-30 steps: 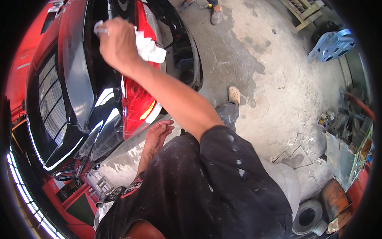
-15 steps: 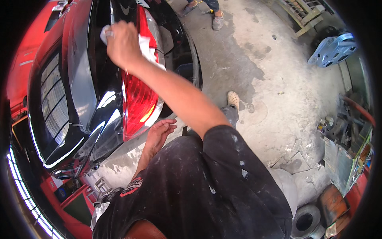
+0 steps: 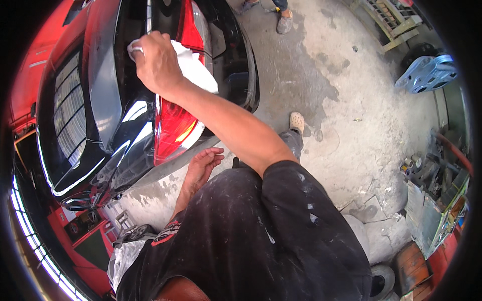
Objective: The person wipes the rear bumper and taillight area of a black car with a white cloth. Another person uses a polishing machine on the trunk while the recorder continues to wipe the rear bumper and license plate area.
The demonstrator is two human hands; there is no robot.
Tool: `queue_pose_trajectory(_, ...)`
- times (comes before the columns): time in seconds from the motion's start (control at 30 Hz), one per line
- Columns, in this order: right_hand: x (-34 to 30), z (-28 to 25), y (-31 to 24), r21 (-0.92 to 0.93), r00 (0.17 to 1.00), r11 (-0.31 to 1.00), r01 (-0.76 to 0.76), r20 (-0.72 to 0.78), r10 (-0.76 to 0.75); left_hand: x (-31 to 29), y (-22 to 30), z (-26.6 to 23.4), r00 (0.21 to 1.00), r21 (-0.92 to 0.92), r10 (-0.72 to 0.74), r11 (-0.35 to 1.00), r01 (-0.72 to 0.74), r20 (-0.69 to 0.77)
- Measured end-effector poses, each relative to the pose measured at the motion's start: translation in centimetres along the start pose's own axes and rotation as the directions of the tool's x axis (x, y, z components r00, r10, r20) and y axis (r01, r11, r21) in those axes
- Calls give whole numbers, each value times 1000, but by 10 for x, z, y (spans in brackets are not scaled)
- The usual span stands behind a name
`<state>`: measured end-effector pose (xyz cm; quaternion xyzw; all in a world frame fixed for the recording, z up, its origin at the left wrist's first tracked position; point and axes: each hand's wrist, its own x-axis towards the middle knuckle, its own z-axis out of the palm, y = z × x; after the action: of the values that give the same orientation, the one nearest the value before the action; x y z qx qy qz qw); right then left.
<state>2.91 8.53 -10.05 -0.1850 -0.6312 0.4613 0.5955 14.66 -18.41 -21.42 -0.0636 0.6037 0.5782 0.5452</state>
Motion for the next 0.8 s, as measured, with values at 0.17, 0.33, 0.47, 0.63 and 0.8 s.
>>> queue_pose_trajectory(0.17,45,21,-1,190,992,981,-25,-119,49,2,-10,-6,1000,-12,-7,1000,7,8)
queue_pose_trajectory(0.33,8,9,-18,311,972,925,-220,-12,235,3,-22,-13,999,-38,-42,998,43,19)
queue_pose_trajectory(0.47,37,12,0,318,955,908,-273,-27,297,4,-15,-14,999,-9,-31,999,31,-12)
queue_pose_trajectory(0.63,44,-2,-25,741,784,438,-508,188,591,-5,-21,-17,1000,-33,-14,999,13,-17)
queue_pose_trajectory(0.8,-13,-7,-55,682,920,668,-299,19,392,-7,-35,-31,999,-88,-14,996,11,-33)
